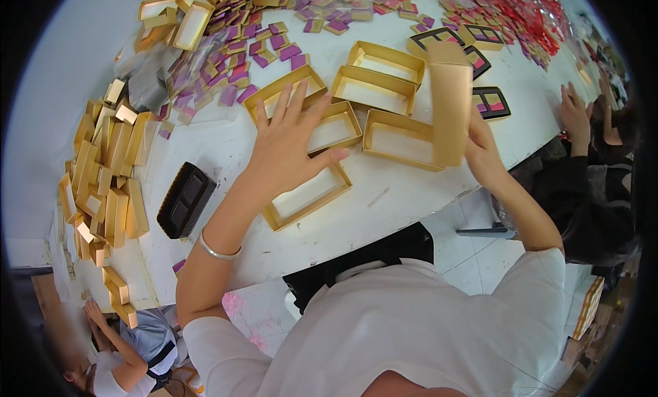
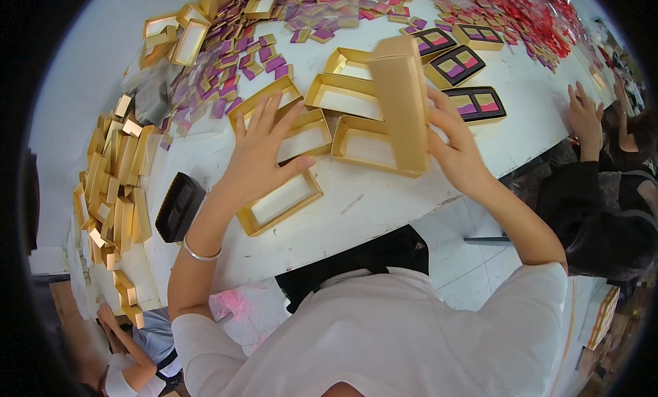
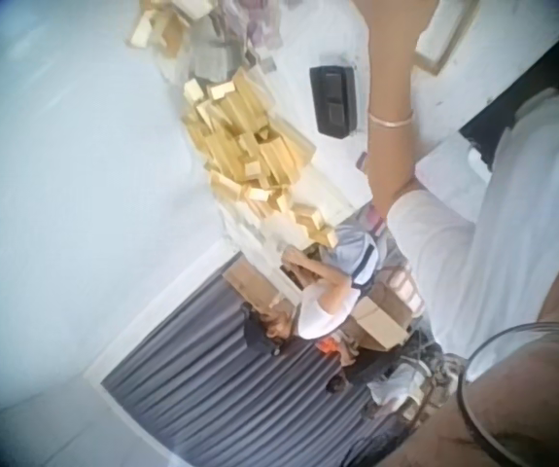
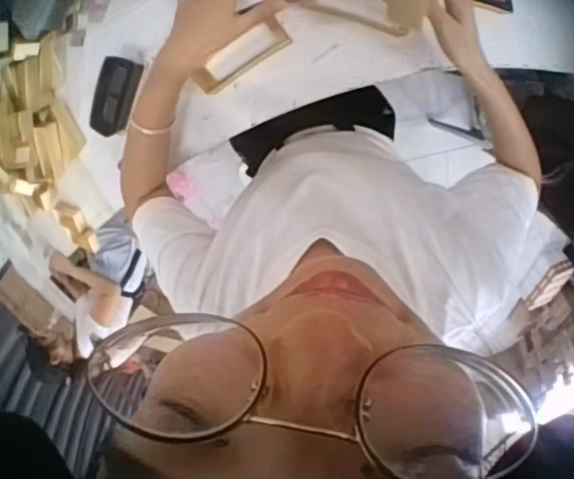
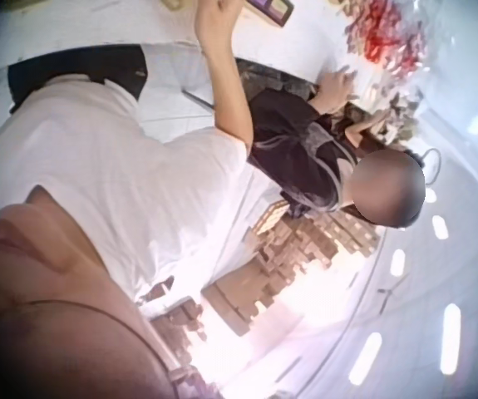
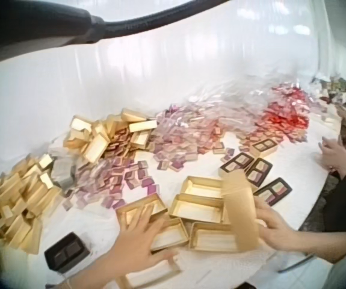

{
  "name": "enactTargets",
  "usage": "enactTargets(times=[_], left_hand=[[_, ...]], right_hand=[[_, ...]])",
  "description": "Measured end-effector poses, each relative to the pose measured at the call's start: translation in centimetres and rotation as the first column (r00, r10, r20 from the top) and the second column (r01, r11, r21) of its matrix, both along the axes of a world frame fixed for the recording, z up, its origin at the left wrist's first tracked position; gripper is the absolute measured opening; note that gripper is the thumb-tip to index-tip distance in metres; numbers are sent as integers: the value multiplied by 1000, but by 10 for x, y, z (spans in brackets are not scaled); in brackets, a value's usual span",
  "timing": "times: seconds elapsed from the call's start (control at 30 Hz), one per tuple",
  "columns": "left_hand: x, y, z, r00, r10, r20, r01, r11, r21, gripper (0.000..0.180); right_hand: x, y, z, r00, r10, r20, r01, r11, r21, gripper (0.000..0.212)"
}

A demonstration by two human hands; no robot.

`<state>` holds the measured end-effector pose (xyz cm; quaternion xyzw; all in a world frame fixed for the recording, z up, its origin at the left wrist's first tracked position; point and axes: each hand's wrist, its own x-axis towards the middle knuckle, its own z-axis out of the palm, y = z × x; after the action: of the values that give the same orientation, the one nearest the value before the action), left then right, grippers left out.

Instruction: The person places small colored cosmetic compacts into black plastic trays and then into gold cardboard boxes on a white table. The person arranges the filled boxes and continues handling empty trays and compacts throughout the clip.

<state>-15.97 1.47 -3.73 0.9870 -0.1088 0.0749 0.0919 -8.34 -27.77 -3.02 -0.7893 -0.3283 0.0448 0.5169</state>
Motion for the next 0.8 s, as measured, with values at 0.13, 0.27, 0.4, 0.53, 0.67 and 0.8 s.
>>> enactTargets(times=[0.13, 0.27, 0.4, 0.53, 0.67, 0.8], left_hand=[[1, -1, 2, 997, -1, -73, 1, 1000, 3, 76], [-8, 11, 2, 999, 26, -33, -26, 999, -26, 76], [-10, 14, 1, 999, 35, -16, -36, 999, -16, 74], [-13, 13, -2, 998, 56, 2, -56, 996, -64, 72], [-2, 6, -3, 999, 30, -35, -33, 995, -92, 70], [-4, 4, 3, 997, 70, -15, -71, 992, -105, 69]], right_hand=[[23, 43, -22, 973, 61, 222, -46, 996, -76, 27], [65, 74, -16, 864, 320, 388, -231, 938, -259, 32], [81, 74, 14, 797, 471, 377, -320, 860, -398, 19], [43, 41, 60, 599, 595, 536, -252, 776, -579, 10], [33, 41, 26, 640, 515, 571, -182, 823, -539, 7], [60, 56, -1, 684, 281, 674, -103, 951, -292, 15]])
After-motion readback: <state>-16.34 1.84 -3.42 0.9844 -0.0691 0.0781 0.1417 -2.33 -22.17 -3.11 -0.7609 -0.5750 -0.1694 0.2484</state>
